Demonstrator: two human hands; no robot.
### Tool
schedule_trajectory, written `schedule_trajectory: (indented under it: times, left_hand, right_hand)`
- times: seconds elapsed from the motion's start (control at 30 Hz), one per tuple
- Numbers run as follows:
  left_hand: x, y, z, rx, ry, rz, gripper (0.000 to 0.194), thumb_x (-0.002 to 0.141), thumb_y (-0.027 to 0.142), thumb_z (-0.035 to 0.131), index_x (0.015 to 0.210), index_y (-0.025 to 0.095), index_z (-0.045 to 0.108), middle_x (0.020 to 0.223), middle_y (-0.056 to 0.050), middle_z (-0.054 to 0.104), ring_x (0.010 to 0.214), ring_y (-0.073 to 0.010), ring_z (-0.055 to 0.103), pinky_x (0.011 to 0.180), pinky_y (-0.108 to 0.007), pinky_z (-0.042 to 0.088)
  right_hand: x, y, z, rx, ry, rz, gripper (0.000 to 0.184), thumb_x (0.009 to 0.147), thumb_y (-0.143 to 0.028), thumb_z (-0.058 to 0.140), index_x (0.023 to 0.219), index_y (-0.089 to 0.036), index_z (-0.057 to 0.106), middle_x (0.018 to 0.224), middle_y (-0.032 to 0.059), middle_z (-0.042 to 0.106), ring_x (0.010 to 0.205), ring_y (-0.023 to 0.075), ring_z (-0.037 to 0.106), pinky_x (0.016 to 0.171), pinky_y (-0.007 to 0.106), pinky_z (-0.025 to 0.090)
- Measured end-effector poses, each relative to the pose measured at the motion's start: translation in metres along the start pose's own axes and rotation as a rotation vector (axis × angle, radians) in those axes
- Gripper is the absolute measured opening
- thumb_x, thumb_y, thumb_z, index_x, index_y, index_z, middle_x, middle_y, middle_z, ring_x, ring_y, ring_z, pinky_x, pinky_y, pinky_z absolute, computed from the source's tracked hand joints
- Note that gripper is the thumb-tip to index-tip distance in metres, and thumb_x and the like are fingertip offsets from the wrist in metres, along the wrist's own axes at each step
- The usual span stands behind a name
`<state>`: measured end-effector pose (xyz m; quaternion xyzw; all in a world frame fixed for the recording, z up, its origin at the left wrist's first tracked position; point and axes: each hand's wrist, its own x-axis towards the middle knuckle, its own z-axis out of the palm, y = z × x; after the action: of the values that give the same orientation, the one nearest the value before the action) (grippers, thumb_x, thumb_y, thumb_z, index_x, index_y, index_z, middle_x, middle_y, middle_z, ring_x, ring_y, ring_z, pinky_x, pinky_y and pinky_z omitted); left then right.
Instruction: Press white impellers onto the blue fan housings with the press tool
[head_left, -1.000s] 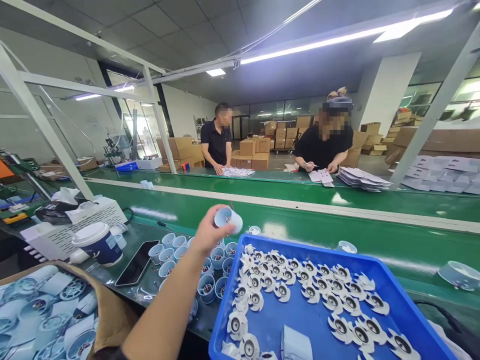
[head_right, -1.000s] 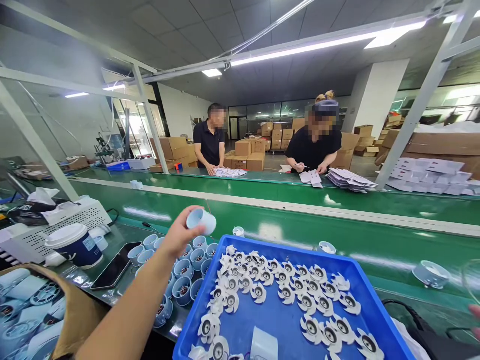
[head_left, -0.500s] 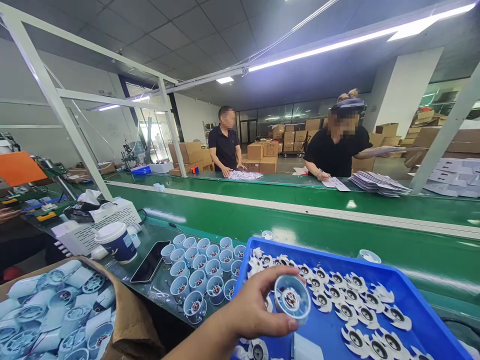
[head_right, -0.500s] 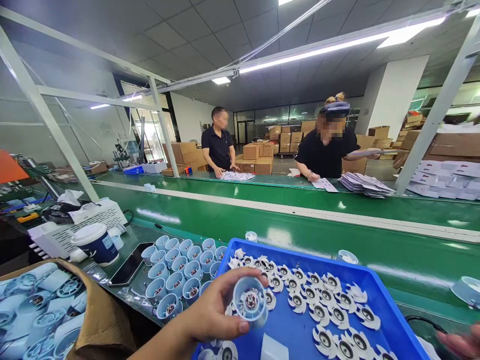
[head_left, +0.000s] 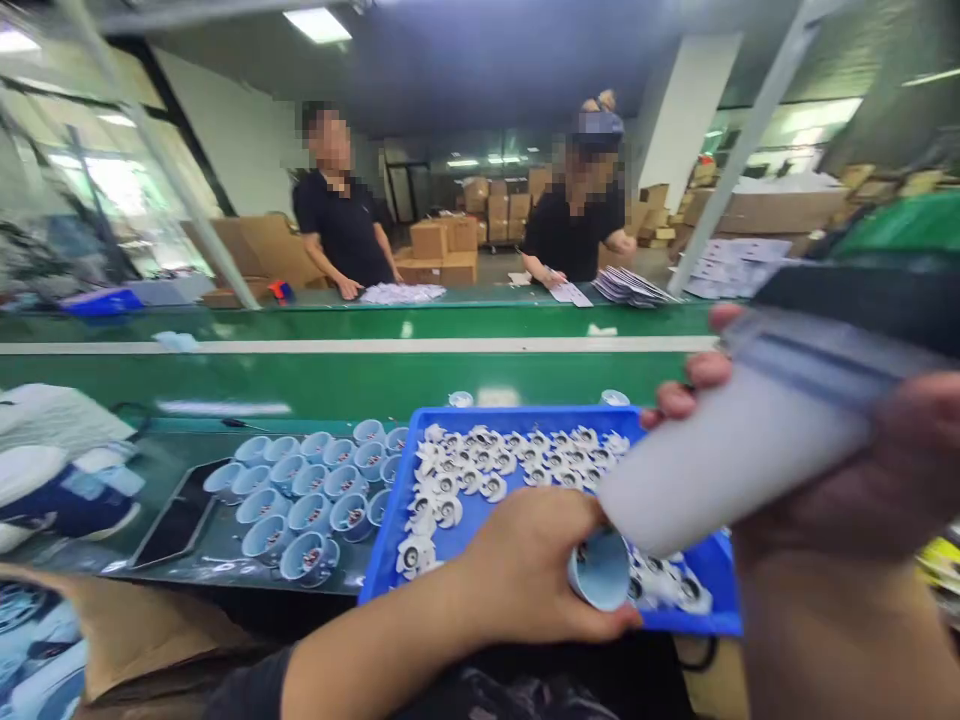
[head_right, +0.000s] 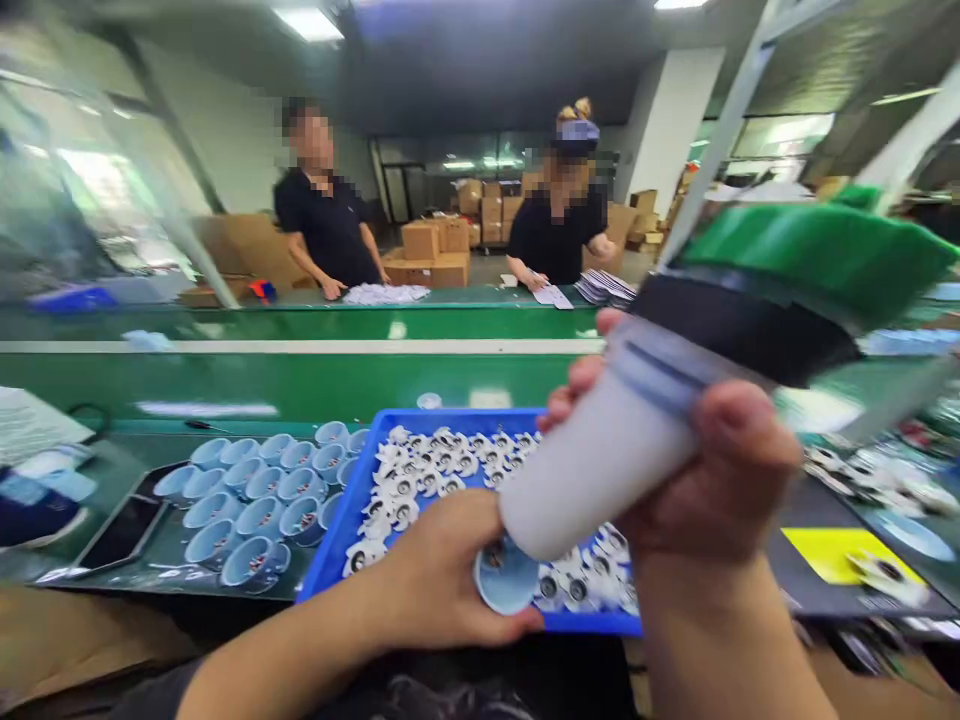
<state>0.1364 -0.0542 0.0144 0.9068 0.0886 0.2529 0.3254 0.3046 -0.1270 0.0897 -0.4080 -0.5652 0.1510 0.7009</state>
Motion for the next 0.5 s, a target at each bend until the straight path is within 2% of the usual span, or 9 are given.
schedule_trajectory:
  times: [0.03,0.1,0.17,0.3,0.37,0.5]
  left_hand:
    - [0.002,0.003,0.000,0.002,0.014,-0.007,0.038,0.066,0.036,0.078,0.097,0.018,0.067,0.083,-0.003,0.069,0.073,-0.0187,0.062,0.065,-0.027,0.045]
    - [0.004,0.006,0.000,-0.001,0.051,-0.032,0.037,0.068,0.033,0.076,0.100,0.018,0.066,0.086,-0.003,0.068,0.073,-0.0176,0.060,0.065,-0.026,0.044]
    - [0.003,0.007,-0.001,0.004,0.073,-0.057,0.036,0.070,0.033,0.074,0.102,0.019,0.065,0.089,-0.003,0.067,0.076,-0.0183,0.060,0.069,-0.028,0.045]
    - [0.000,0.007,0.001,0.009,0.066,-0.094,0.031,0.071,0.038,0.073,0.094,0.019,0.065,0.089,-0.004,0.066,0.078,-0.0197,0.060,0.070,-0.030,0.046]
    - [0.000,0.008,0.002,0.010,0.063,-0.090,0.030,0.070,0.039,0.073,0.092,0.019,0.064,0.088,-0.003,0.066,0.078,-0.0200,0.059,0.070,-0.030,0.045]
    - [0.000,0.009,0.003,-0.002,0.053,-0.081,0.030,0.070,0.037,0.074,0.090,0.019,0.063,0.090,-0.003,0.066,0.079,-0.0196,0.060,0.070,-0.029,0.045]
  right_hand:
    - [0.002,-0.003,0.005,0.161,0.069,0.073,0.048,0.086,-0.063,0.053,0.111,-0.022,0.060,0.084,0.0056,0.056,0.067,0.0171,0.062,0.058,0.032,0.057]
    - [0.006,-0.006,0.015,0.356,0.157,0.141,0.047,0.075,-0.057,0.069,0.104,-0.020,0.062,0.080,0.0016,0.057,0.065,0.0144,0.062,0.057,0.028,0.056]
    - [0.007,-0.007,0.019,0.389,0.173,0.138,0.045,0.078,-0.055,0.068,0.103,-0.020,0.061,0.079,-0.0011,0.059,0.064,0.0127,0.062,0.059,0.026,0.056]
    - [0.002,-0.012,0.021,0.433,0.142,0.181,0.045,0.079,-0.057,0.071,0.103,-0.022,0.056,0.080,-0.0020,0.061,0.064,0.0156,0.063,0.062,0.031,0.058]
    - [0.000,-0.016,0.022,0.374,0.166,0.221,0.049,0.079,-0.064,0.068,0.102,-0.023,0.054,0.077,-0.0005,0.060,0.061,0.0180,0.062,0.059,0.034,0.057]
    - [-0.002,-0.024,0.026,0.151,0.197,0.270,0.060,0.082,-0.081,0.046,0.104,-0.025,0.051,0.077,0.0021,0.055,0.063,0.0209,0.060,0.061,0.036,0.056]
